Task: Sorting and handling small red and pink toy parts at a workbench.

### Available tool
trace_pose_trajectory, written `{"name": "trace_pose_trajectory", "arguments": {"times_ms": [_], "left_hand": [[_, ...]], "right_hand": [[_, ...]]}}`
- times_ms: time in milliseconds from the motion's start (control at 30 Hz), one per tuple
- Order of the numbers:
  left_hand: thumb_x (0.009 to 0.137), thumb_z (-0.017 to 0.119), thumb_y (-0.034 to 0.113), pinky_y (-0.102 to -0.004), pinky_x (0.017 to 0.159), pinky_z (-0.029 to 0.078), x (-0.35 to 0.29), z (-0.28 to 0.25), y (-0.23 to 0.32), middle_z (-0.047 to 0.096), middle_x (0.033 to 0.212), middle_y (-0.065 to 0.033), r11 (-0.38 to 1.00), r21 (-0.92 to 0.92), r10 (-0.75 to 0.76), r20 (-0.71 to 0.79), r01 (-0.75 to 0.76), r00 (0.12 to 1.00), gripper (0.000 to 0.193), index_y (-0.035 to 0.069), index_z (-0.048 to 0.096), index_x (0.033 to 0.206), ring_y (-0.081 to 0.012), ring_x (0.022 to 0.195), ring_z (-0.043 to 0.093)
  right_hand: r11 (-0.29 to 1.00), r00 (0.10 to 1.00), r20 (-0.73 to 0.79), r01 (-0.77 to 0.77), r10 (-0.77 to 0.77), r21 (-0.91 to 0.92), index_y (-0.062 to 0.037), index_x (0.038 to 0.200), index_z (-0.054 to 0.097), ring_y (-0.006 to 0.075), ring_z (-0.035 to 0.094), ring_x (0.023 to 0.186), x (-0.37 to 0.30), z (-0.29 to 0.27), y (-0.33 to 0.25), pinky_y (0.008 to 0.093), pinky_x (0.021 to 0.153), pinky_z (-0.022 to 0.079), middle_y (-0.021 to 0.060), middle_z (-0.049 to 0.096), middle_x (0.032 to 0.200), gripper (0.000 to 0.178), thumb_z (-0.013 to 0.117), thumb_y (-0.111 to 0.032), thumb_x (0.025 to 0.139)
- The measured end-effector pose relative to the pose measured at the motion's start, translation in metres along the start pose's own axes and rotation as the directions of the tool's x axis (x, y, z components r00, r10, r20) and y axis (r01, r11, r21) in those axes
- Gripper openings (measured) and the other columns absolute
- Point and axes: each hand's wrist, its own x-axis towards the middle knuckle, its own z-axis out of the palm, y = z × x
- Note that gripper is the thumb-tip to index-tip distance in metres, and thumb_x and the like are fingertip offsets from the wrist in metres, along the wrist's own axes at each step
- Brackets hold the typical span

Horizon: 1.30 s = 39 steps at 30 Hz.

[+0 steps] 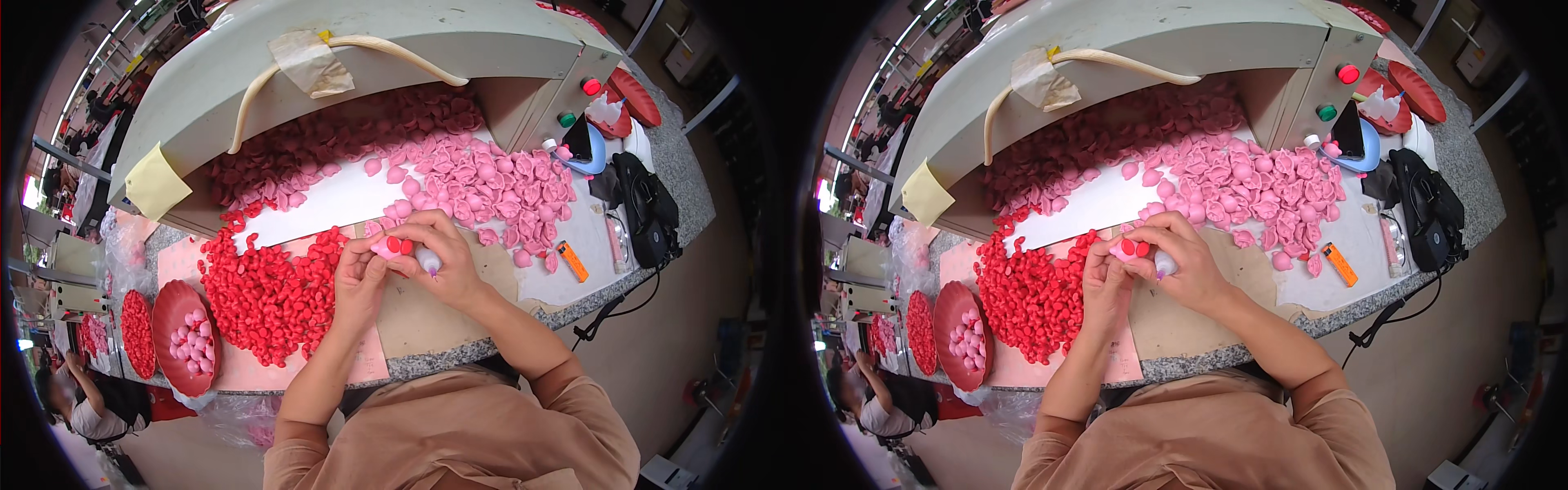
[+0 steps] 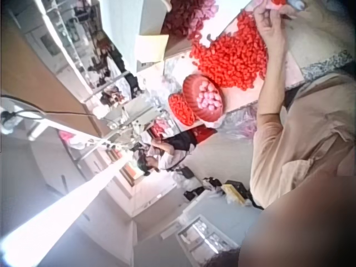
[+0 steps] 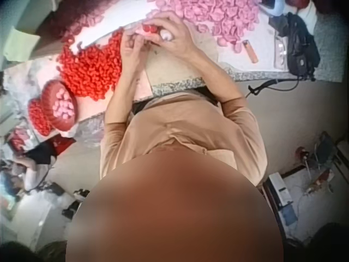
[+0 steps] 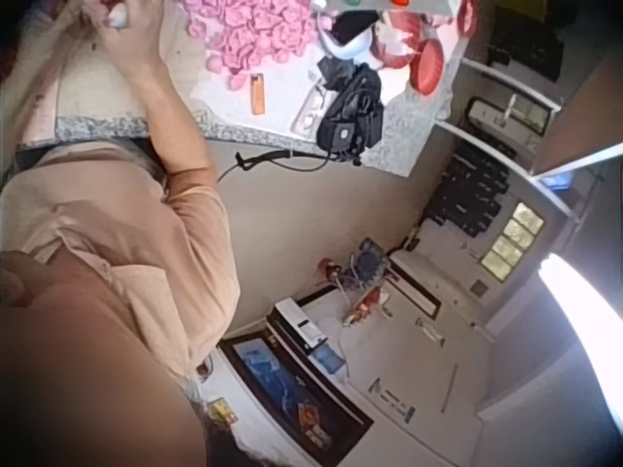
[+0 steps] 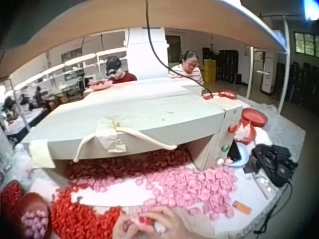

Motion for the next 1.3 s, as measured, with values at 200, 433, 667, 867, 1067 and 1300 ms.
{"name": "trace_pose_trajectory", "arguments": {"times_ms": [200, 433, 667, 867, 1067, 1300], "left_hand": [[0.09, 0.056, 0.008, -0.0275, 0.09, 0.043, -0.001, -0.001, -0.002, 0.057, 0.114, -0.0089, 0.999, 0.021, 0.036, -0.001, -0.036, 0.999, 0.026, 0.004, 0.049, 0.115, -0.014, 0.105, 0.054], [0.09, 0.058, 0.009, -0.0282, 0.092, 0.042, -0.003, -0.004, 0.002, 0.055, 0.118, -0.0101, 0.989, 0.13, 0.075, 0.023, -0.077, 0.997, 0.028, 0.003, 0.05, 0.115, -0.0147, 0.107, 0.053], [0.088, 0.057, 0.002, -0.0311, 0.085, 0.049, -0.001, 0.0, 0.008, 0.054, 0.117, -0.0105, 0.954, 0.243, 0.171, 0.053, -0.179, 0.984, 0.029, 0.002, 0.05, 0.116, -0.0176, 0.103, 0.055], [0.086, 0.058, -0.001, -0.0308, 0.081, 0.052, -0.002, 0.0, 0.012, 0.057, 0.114, -0.0103, 0.962, 0.208, 0.166, 0.061, -0.175, 0.984, 0.027, 0.002, 0.056, 0.113, -0.0184, 0.099, 0.058], [0.086, 0.058, -0.002, -0.0282, 0.081, 0.051, -0.002, -0.007, 0.012, 0.058, 0.112, -0.0092, 0.954, 0.261, 0.144, 0.031, -0.147, 0.989, 0.025, 0.003, 0.06, 0.111, -0.0163, 0.101, 0.057], [0.088, 0.057, 0.001, -0.0268, 0.079, 0.05, -0.001, -0.004, 0.005, 0.058, 0.112, -0.009, 0.925, 0.291, 0.224, 0.098, -0.243, 0.97, 0.022, 0.002, 0.06, 0.109, -0.0159, 0.101, 0.056]], "right_hand": [[1.0, 1.0, -0.006, -0.014, 0.014, 0.017, -0.0041, 0.104, 0.062, 0.0229, 0.055, 0.09, -0.001, 0.0, 0.001, 0.0324, 0.078, 0.047, 0.0105, 0.053, 0.1, 0.036, 0.074, -0.018, 0.073], [1.0, 1.0, 0.028, -0.005, 0.004, 0.028, -0.0038, 0.103, 0.062, 0.0225, 0.055, 0.089, -0.002, 0.002, 0.005, 0.0303, 0.077, 0.046, 0.0106, 0.053, 0.1, 0.036, 0.074, -0.021, 0.074], [0.933, 0.981, 0.093, -0.19, 0.17, 0.306, -0.0025, 0.107, 0.06, 0.0172, 0.053, 0.096, -0.008, 0.009, 0.011, 0.0284, 0.08, 0.046, 0.0076, 0.048, 0.108, 0.034, 0.071, -0.014, 0.078], [0.842, 0.959, 0.177, -0.28, 0.222, 0.461, -0.0019, 0.111, 0.058, 0.0149, 0.051, 0.1, -0.007, 0.01, 0.017, 0.027, 0.082, 0.046, 0.0062, 0.044, 0.114, 0.034, 0.069, -0.008, 0.079], [0.851, 0.969, 0.153, -0.242, 0.192, 0.466, -0.0038, 0.11, 0.059, 0.0128, 0.051, 0.096, -0.007, 0.012, 0.014, 0.0251, 0.079, 0.047, 0.0052, 0.045, 0.111, 0.036, 0.07, -0.007, 0.077], [0.927, 0.976, 0.172, -0.184, 0.133, 0.327, -0.0008, 0.11, 0.055, 0.0173, 0.05, 0.104, -0.01, 0.006, 0.019, 0.0283, 0.085, 0.044, 0.0075, 0.044, 0.113, 0.038, 0.071, -0.01, 0.077]]}}
